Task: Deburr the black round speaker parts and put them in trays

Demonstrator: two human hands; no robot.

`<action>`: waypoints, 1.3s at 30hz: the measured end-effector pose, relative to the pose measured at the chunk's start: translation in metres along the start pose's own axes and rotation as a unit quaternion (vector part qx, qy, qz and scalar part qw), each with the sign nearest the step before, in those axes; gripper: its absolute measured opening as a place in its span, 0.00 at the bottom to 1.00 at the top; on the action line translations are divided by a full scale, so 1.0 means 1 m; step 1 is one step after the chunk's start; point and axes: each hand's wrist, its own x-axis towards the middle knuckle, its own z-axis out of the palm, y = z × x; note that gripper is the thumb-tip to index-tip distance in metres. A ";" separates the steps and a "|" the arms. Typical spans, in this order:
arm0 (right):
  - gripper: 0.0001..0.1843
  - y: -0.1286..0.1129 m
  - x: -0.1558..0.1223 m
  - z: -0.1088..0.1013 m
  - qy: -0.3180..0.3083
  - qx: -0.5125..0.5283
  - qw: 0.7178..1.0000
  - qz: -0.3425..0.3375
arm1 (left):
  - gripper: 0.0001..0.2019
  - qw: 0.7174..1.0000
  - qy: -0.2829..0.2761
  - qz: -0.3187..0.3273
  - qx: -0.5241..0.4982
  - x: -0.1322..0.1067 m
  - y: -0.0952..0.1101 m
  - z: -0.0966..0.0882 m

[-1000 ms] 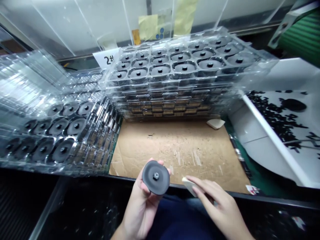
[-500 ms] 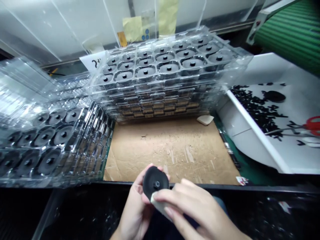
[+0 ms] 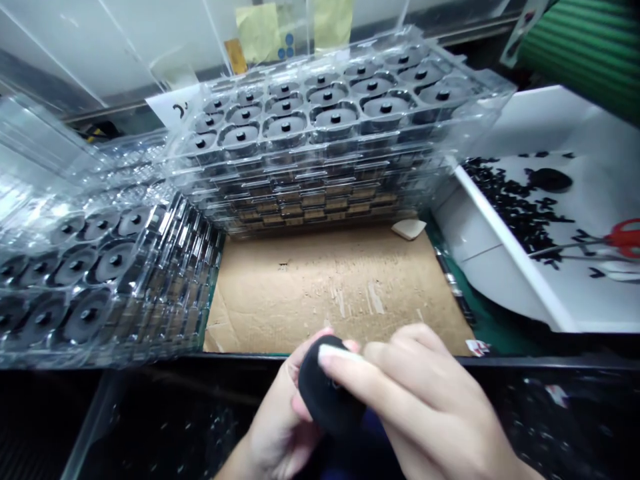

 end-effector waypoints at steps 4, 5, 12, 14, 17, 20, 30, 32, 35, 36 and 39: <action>0.13 0.018 0.007 0.005 0.033 0.097 0.992 0.070 | 0.25 0.999 -0.050 0.017 -0.009 -0.002 0.000 -0.001; 0.12 0.023 0.003 0.008 0.041 0.102 0.983 0.148 | 0.26 0.998 -0.058 0.021 -0.015 -0.004 0.001 -0.002; 0.13 0.039 -0.055 0.029 -0.018 0.160 0.926 0.341 | 0.28 0.998 -0.023 0.050 -0.005 -0.006 0.001 -0.006; 0.13 0.031 -0.055 0.022 0.010 0.124 0.929 0.350 | 0.30 0.998 0.006 0.066 0.016 -0.003 -0.001 -0.002; 0.10 0.008 -0.033 0.010 0.141 0.045 0.941 0.304 | 0.31 0.991 0.067 0.109 0.039 0.000 -0.005 0.004; 0.14 -0.018 -0.009 0.013 0.154 0.060 0.974 0.154 | 0.29 0.975 0.126 0.176 0.052 0.001 -0.008 0.008; 0.15 -0.016 -0.011 0.014 0.098 0.067 0.980 0.162 | 0.26 0.953 0.153 0.249 0.080 -0.003 -0.003 -0.003; 0.17 -0.025 -0.004 0.018 0.142 0.081 0.979 0.120 | 0.25 0.960 0.130 0.239 0.069 -0.002 -0.006 0.002; 0.15 -0.029 -0.003 0.027 0.094 0.133 0.980 0.110 | 0.28 0.955 0.140 0.258 0.045 -0.002 -0.003 0.009; 0.14 -0.025 -0.006 0.029 0.068 0.148 0.979 0.125 | 0.30 0.954 0.146 0.260 0.038 -0.003 -0.001 0.010; 0.10 -0.005 -0.021 0.028 0.049 0.136 0.965 0.220 | 0.32 0.960 0.140 0.244 0.007 -0.003 0.004 0.006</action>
